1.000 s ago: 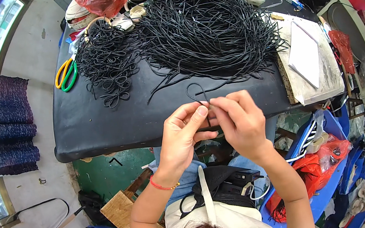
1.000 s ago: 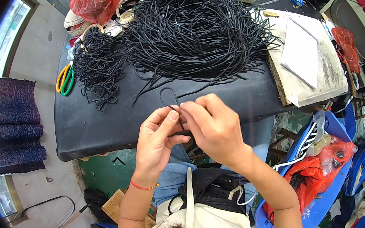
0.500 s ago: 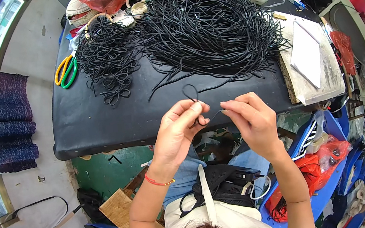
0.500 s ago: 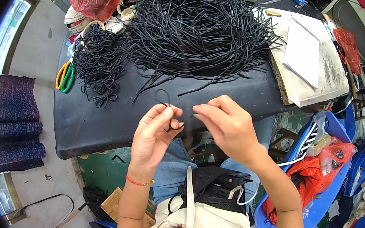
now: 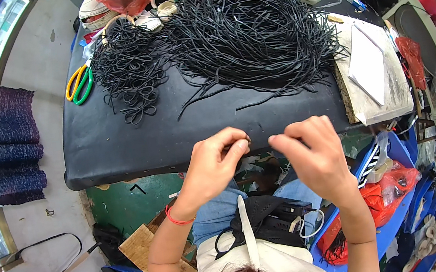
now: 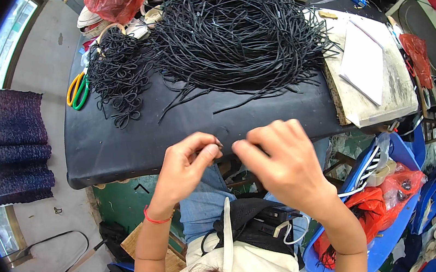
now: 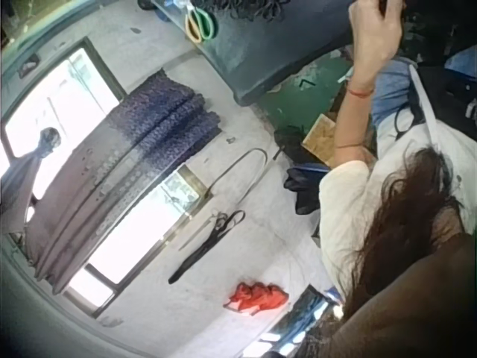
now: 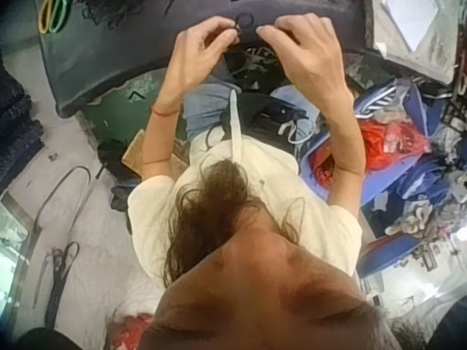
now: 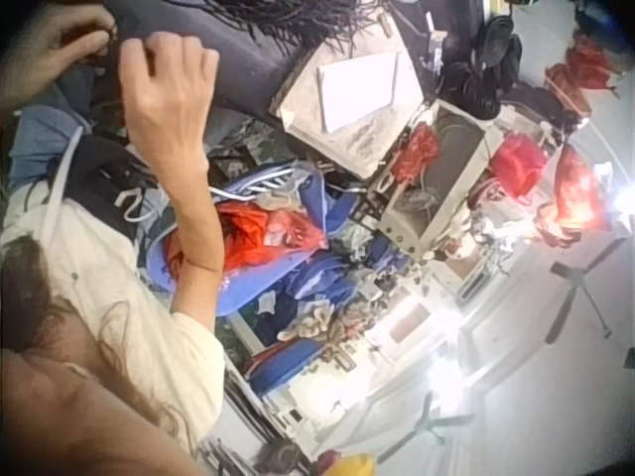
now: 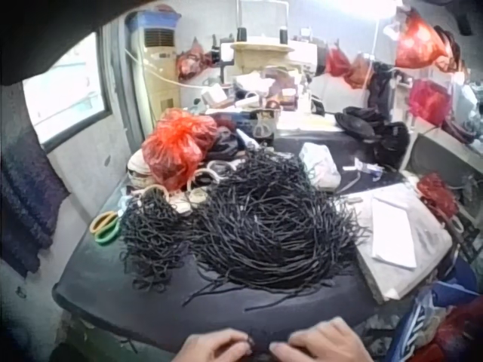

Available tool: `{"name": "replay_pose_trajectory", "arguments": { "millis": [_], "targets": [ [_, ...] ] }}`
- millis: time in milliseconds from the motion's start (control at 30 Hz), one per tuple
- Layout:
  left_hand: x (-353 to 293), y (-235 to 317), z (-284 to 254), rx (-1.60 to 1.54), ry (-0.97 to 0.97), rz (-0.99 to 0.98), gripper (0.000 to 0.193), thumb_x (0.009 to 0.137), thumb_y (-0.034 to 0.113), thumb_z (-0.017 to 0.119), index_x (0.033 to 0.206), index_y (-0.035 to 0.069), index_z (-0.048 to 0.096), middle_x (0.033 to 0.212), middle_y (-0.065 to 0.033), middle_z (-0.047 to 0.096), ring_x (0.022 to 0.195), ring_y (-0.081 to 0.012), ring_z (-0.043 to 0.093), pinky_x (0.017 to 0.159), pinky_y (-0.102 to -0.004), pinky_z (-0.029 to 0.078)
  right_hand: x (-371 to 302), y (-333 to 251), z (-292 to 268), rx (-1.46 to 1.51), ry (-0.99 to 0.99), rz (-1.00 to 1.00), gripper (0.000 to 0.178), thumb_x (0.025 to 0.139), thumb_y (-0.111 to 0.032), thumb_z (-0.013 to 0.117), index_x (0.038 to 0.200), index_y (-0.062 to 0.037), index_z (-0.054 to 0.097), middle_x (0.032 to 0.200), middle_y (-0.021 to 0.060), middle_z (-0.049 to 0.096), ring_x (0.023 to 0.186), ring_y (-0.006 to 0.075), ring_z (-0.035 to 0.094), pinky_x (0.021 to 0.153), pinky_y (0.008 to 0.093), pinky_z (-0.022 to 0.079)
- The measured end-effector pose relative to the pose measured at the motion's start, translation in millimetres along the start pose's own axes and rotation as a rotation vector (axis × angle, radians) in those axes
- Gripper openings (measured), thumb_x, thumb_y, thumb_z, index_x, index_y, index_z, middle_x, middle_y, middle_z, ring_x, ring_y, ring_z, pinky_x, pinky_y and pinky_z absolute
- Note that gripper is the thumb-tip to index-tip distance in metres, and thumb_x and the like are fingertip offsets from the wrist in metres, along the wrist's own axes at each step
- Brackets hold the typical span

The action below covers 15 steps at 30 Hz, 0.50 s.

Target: The person sits at a workbench and repeatedly ties small black cords into knots by hand. They pick up individual cords from a large pile, form a loop, and secure the knot before placing the finished item on the table.

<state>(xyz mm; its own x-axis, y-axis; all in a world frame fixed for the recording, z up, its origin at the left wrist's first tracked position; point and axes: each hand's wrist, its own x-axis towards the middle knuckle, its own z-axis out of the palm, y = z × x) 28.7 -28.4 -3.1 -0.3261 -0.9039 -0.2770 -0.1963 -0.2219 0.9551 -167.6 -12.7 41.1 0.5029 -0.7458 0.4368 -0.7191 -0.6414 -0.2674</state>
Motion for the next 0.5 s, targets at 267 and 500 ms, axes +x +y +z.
{"name": "replay_pose_trajectory", "arguments": {
  "millis": [267,500],
  "targets": [
    [-7,4,-3,-0.567,-0.144,-0.044,0.021,0.088,0.008,0.056,0.106,-0.003,0.057,0.091,-0.0113,0.064,0.075,-0.0112,0.061,0.068,-0.0232,0.051,-7,6,27,0.626,-0.032,0.382,0.005,0.081,-0.001,0.058,0.085,0.0011,0.056,0.076,0.0121,0.053,0.069,0.0272,0.054,0.061,0.0336,0.044],
    [-2,-6,6,-0.497,-0.111,0.014,0.023,0.088,0.008,0.056,0.109,-0.001,0.058,0.087,-0.0065,0.062,0.076,-0.0088,0.058,0.068,-0.0223,0.049,-19,-19,25,0.869,-0.043,0.596,0.02,0.082,0.0,0.057,0.102,0.0015,0.06,0.084,0.0103,0.062,0.069,0.0158,0.06,0.061,0.0268,0.048]
  ]
}}
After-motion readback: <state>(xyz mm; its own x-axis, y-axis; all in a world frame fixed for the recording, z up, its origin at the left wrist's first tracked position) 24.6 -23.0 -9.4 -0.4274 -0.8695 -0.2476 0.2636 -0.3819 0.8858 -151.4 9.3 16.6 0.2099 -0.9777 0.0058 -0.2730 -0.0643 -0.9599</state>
